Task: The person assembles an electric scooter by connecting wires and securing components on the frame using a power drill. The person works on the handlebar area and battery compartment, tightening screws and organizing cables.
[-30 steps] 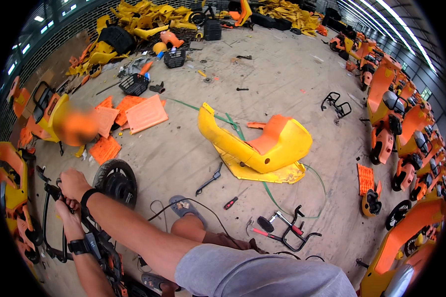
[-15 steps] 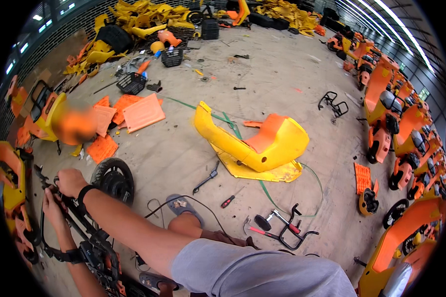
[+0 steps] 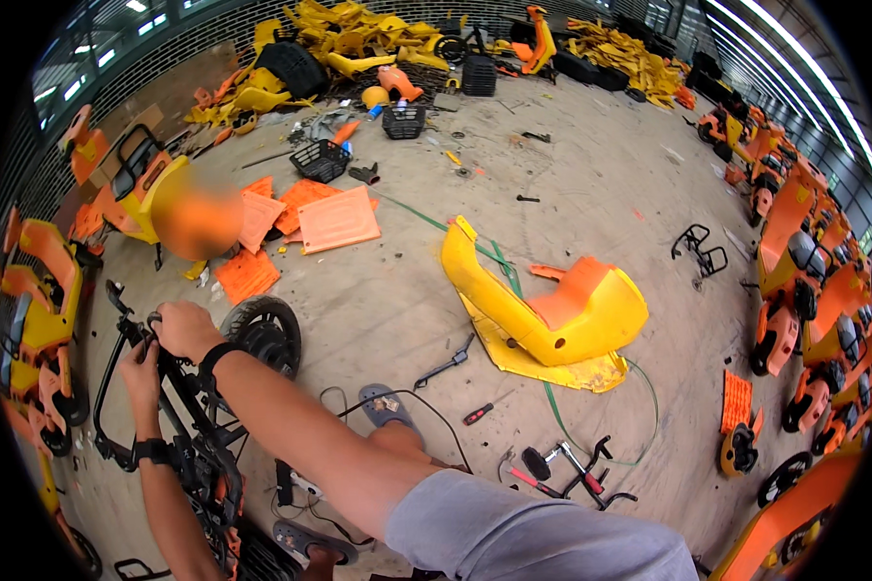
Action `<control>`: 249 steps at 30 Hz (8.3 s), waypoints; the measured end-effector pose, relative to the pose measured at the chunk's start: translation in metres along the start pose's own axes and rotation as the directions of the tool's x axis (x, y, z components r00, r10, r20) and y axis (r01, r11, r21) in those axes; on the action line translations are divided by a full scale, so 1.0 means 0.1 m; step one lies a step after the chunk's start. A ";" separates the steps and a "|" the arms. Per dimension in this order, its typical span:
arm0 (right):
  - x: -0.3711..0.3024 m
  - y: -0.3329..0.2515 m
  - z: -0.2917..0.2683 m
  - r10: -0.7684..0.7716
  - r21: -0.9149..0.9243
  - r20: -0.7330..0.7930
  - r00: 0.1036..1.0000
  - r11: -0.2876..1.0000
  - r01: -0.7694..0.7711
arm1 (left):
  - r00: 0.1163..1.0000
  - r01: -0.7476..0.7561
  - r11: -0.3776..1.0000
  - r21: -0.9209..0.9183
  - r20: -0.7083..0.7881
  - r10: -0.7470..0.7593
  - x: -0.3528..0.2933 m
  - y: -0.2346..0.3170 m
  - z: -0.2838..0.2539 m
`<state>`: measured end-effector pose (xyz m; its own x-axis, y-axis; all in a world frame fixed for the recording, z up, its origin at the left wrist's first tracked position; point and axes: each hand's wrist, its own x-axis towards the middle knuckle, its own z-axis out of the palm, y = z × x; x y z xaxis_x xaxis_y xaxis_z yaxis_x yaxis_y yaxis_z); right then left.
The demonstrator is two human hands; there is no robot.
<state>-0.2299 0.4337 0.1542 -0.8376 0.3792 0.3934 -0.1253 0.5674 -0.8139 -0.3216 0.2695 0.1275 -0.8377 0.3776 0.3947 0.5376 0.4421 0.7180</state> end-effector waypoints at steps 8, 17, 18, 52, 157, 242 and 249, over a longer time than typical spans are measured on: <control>-0.10 -0.06 -0.03 0.060 -0.076 0.054 0.997 0.996 -0.056 | 0.984 0.147 0.982 -0.115 -0.081 -0.157 -0.02 0.01 0.09; -0.81 0.00 -0.68 -0.244 0.013 -0.403 0.882 0.962 0.273 | 0.896 0.430 0.674 -0.600 0.193 -0.400 -0.77 0.66 -0.17; -1.00 -0.08 -0.79 -0.106 0.179 -0.187 0.977 0.974 0.140 | 0.872 0.478 0.486 -0.731 0.330 -0.361 -0.92 0.66 -0.29; -3.56 0.85 -1.29 -0.067 0.467 0.878 0.474 -0.096 -0.879 | 0.512 0.667 0.714 0.214 0.564 -0.647 -4.48 1.64 -1.99; -2.52 0.36 -2.64 0.504 0.838 -0.523 0.687 0.451 0.307 | 0.501 0.809 0.087 -0.581 0.604 -0.620 -4.89 0.41 -0.67; -3.44 0.76 -0.95 0.293 0.551 0.807 0.513 -0.064 -0.832 | 0.501 0.527 -0.039 -0.849 0.348 -0.793 -6.14 -0.61 -1.49; -3.43 0.79 -1.11 0.336 0.592 0.770 0.542 -0.061 -0.803 | 0.169 0.656 0.513 -0.554 -0.555 -0.815 -6.07 -1.66 -3.03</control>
<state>0.1062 0.4296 0.0023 -0.9059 -0.1669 -0.3893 0.3656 -0.7721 -0.5198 0.0681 -0.2794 -0.0574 -0.6328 -0.7480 -0.2002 -0.3271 0.0239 0.9447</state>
